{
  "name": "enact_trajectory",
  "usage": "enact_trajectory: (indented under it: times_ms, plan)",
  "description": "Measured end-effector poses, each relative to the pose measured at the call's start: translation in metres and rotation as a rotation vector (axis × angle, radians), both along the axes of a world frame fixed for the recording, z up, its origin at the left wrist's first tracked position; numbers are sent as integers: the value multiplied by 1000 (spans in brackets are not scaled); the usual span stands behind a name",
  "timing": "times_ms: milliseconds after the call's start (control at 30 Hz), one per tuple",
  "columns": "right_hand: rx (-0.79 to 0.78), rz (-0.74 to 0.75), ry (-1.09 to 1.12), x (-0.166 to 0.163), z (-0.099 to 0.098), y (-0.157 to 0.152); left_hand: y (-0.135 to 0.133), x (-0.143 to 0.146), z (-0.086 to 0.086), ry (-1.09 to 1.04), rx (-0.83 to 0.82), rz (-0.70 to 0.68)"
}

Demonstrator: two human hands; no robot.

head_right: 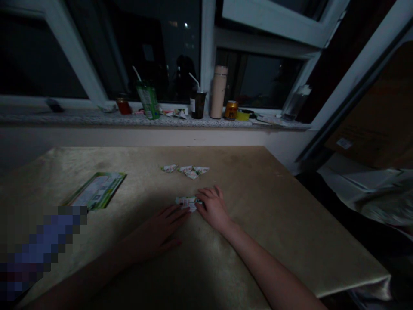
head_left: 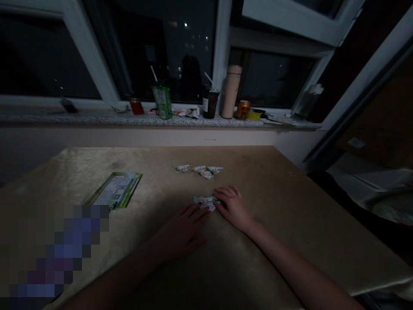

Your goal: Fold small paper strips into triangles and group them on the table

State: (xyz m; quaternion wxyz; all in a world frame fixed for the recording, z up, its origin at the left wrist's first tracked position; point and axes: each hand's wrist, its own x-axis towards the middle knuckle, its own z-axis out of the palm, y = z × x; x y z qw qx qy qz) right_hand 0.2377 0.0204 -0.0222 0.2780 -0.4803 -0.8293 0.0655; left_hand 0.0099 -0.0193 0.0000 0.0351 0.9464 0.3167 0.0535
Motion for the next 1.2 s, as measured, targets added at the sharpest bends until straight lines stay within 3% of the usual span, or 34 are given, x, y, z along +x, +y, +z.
enact_trajectory:
  times_ms: [433, 800, 1200]
  plan:
    - [-131, 127, 290, 0, -4, 2, 1, -4, -4, -18, 8, -5]
    - [-89, 269, 111, 3, 6, -16, -5, 0, 2, 20, -26, 29]
    - [-61, 234, -46, -1, 5, -33, -11, 8, 7, 28, -83, 74]
